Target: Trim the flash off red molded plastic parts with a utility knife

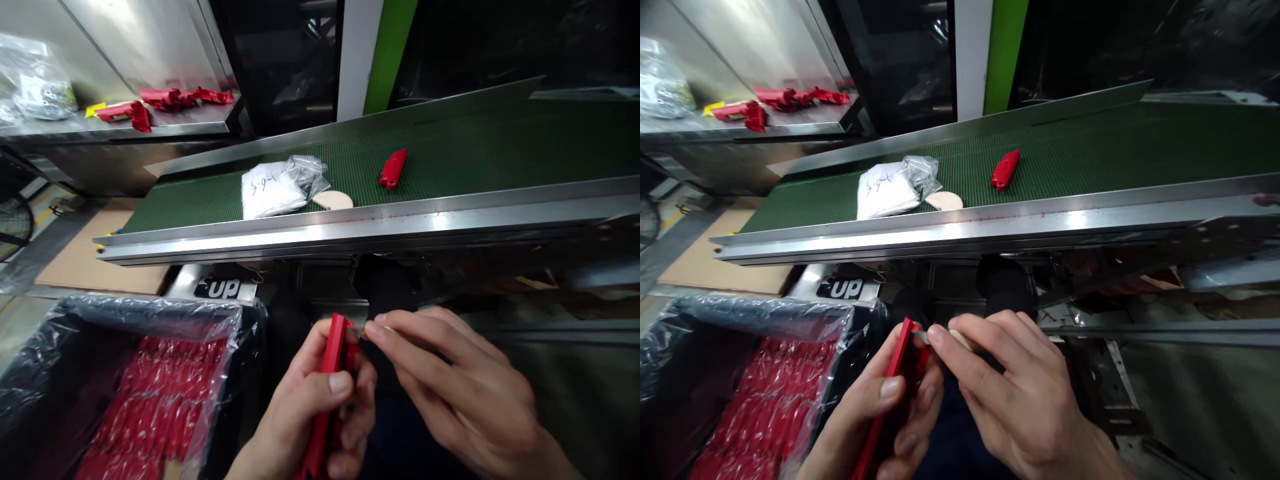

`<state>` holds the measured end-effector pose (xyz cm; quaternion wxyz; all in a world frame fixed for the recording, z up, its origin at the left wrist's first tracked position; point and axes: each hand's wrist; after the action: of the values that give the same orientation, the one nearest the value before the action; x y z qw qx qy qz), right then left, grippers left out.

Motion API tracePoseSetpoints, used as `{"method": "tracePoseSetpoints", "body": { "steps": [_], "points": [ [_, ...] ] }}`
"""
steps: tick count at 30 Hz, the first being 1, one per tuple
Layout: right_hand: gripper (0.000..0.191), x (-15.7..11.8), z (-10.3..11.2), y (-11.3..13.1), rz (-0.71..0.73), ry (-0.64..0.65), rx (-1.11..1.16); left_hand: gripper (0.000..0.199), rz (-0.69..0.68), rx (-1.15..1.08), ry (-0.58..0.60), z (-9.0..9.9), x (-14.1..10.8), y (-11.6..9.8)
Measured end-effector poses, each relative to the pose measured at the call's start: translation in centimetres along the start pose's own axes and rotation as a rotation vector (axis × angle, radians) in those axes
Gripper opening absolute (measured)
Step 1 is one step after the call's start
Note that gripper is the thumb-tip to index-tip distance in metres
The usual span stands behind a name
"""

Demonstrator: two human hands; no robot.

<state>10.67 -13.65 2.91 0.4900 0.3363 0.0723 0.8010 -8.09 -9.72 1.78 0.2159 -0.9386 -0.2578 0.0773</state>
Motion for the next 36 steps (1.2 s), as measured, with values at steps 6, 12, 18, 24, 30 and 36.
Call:
{"method": "tracePoseSetpoints", "body": {
  "steps": [6,12,18,24,30,36],
  "points": [
    [0.048,-0.2,-0.4,-0.3,0.025,-0.009,0.051,0.028,0.006,-0.031,0.029,0.5,-0.1,0.2],
    [0.052,-0.2,-0.3,-1.6,-0.083,-0.106,-0.088,0.031,0.031,-0.004,0.132,0.2,-0.7,0.2],
    [0.052,-0.3,0.2,-0.8,-0.029,-0.033,0.027,0.022,-0.047,-0.12,0.019,-0.2,-0.6,0.3],
    [0.046,-0.1,0.2,0.0,0.015,0.037,0.005,0.022,0.003,0.025,-0.069,-0.2,-0.3,0.0],
    [0.045,0.0,0.2,0.1,0.017,0.058,-0.064,0.031,0.028,0.311,-0.336,-1.5,-0.2,-0.1],
    [0.043,0.0,0.1,0.0,0.036,0.064,-0.062,0.033,0.034,0.459,-0.481,-1.7,-0.3,0.1]
  ]
}}
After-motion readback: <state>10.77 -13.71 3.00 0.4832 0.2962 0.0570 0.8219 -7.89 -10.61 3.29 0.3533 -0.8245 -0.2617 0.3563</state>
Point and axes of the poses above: each hand's wrist, its own x-axis towards the middle knuckle, its own z-axis out of the back of the hand, y = z × x, and after that the axes turned 8 degrees about y, right-handed
